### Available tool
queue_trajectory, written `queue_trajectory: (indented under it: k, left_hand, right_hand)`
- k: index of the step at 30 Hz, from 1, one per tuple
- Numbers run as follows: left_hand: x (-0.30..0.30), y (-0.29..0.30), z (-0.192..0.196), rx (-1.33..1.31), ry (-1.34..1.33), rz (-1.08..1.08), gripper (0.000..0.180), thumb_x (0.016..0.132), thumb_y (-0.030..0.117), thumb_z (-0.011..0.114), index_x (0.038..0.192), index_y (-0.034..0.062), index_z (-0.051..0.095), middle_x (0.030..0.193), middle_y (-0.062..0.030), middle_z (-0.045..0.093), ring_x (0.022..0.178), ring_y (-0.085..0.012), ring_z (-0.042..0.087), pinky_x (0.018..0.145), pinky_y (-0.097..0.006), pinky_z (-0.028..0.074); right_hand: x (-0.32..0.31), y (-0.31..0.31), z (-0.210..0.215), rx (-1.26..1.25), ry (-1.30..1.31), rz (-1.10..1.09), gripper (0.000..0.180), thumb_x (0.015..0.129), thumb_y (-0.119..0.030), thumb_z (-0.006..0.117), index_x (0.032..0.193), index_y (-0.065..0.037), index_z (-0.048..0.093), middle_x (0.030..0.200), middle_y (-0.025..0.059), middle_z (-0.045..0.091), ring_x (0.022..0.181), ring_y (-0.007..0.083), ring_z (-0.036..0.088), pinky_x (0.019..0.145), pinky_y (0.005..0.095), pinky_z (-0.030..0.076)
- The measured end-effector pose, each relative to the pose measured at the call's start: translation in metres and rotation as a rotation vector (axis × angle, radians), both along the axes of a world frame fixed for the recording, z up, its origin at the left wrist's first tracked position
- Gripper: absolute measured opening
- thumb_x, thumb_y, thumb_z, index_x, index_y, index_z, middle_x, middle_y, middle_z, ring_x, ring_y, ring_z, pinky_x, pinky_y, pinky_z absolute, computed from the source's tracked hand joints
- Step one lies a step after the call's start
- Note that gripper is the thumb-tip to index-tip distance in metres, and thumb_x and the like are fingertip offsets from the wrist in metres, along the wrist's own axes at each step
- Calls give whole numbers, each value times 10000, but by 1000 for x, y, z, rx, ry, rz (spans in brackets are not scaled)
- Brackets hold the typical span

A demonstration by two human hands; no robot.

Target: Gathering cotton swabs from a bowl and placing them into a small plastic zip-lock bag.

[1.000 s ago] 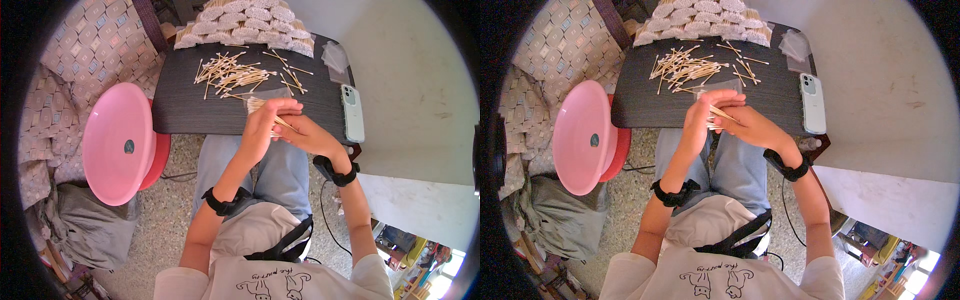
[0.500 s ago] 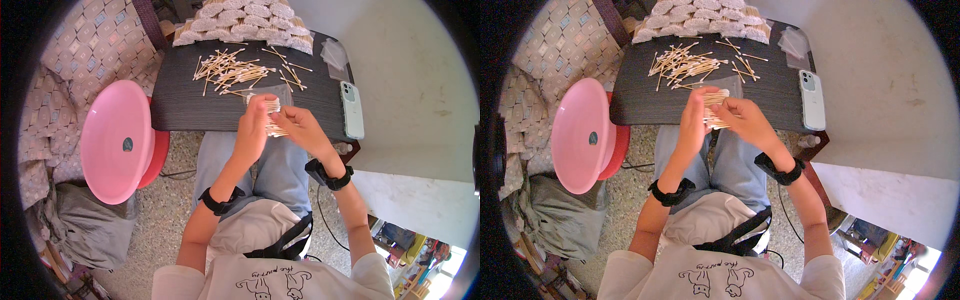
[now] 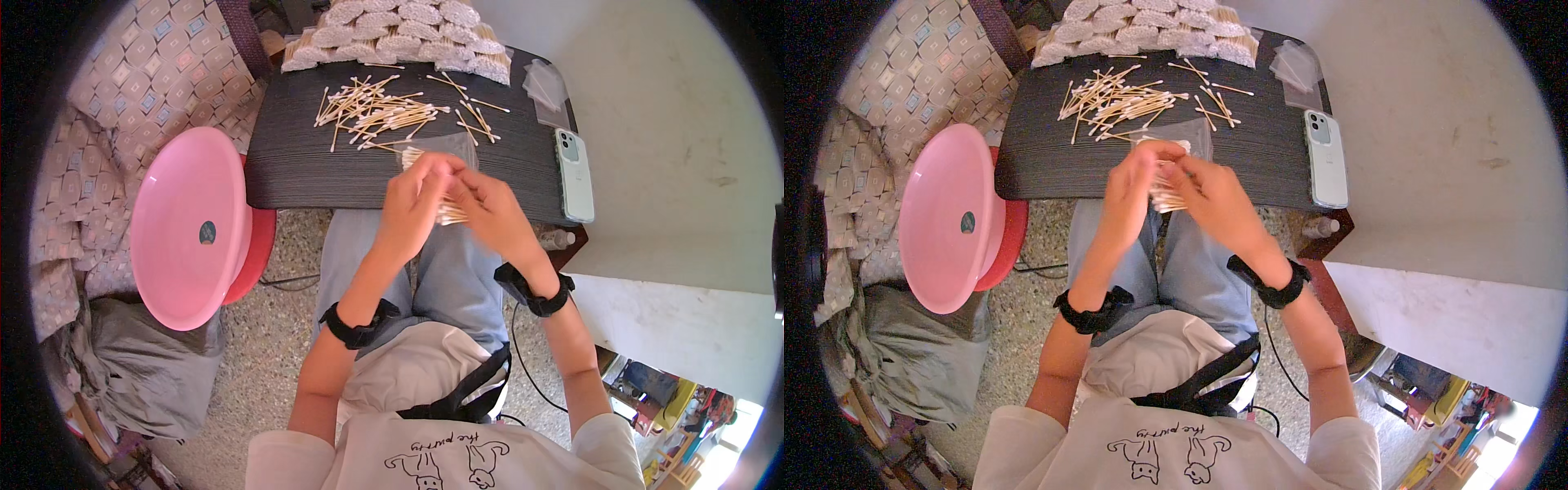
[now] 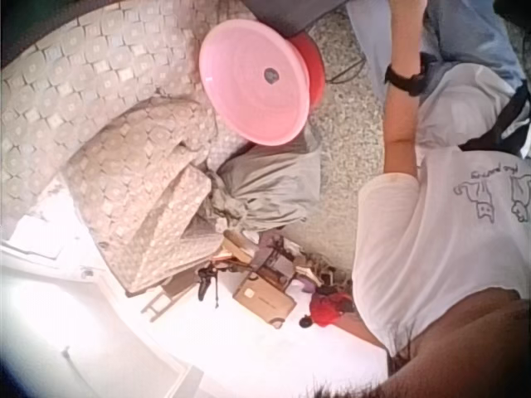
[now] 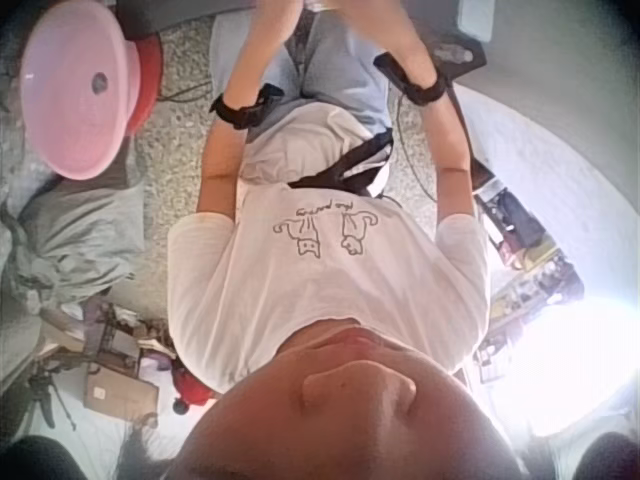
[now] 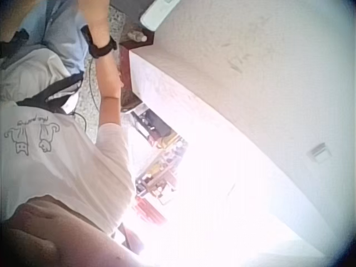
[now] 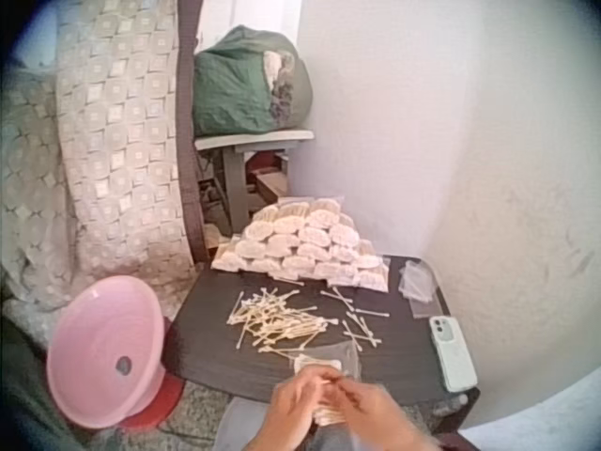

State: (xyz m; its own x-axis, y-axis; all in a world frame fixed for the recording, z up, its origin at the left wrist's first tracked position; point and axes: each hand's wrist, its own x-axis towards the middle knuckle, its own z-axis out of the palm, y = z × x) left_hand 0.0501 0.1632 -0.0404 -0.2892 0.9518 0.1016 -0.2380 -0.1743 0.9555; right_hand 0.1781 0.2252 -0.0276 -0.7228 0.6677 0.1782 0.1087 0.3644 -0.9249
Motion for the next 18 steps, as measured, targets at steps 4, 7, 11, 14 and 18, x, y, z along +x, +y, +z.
queue_trajectory:
  k: [4,7,11,14,18]
  left_hand:
    - [-3,-18,9,169,563,70,395,774,158,721,1110,2,585,905,-81,638,723,-108,611,621,-246,500]
    - [0,-26,5,96,668,98,352,797,132,696,1108,-1,600,897,-84,638,694,-104,623,602,-235,508]
    - [1,-29,0,65,292,76,285,790,62,681,1065,2,634,769,-66,630,600,-107,620,521,-215,489]
    - [-3,-30,-1,2,170,52,229,808,63,667,1022,-15,651,762,-67,646,617,-106,626,532,-212,499]
    - [-10,-30,3,-105,3,-6,211,832,87,653,992,-50,649,761,-90,661,631,-105,623,567,-215,511]
  right_hand:
    - [6,2,21,-252,-149,-87,245,918,-231,540,903,14,537,653,93,567,599,93,524,531,261,418]
    - [8,3,21,-434,-135,-28,236,928,-232,533,935,4,527,689,72,580,646,68,529,537,235,423]
    - [9,-3,17,-509,-29,24,214,929,-205,532,948,7,532,754,63,594,657,54,521,554,229,434]
    - [14,-4,17,-56,-180,46,186,906,-173,554,969,2,536,817,83,615,631,109,570,561,260,463]
    - [19,-5,8,519,-23,54,202,864,-158,586,999,-17,537,841,104,593,621,224,596,552,319,483]
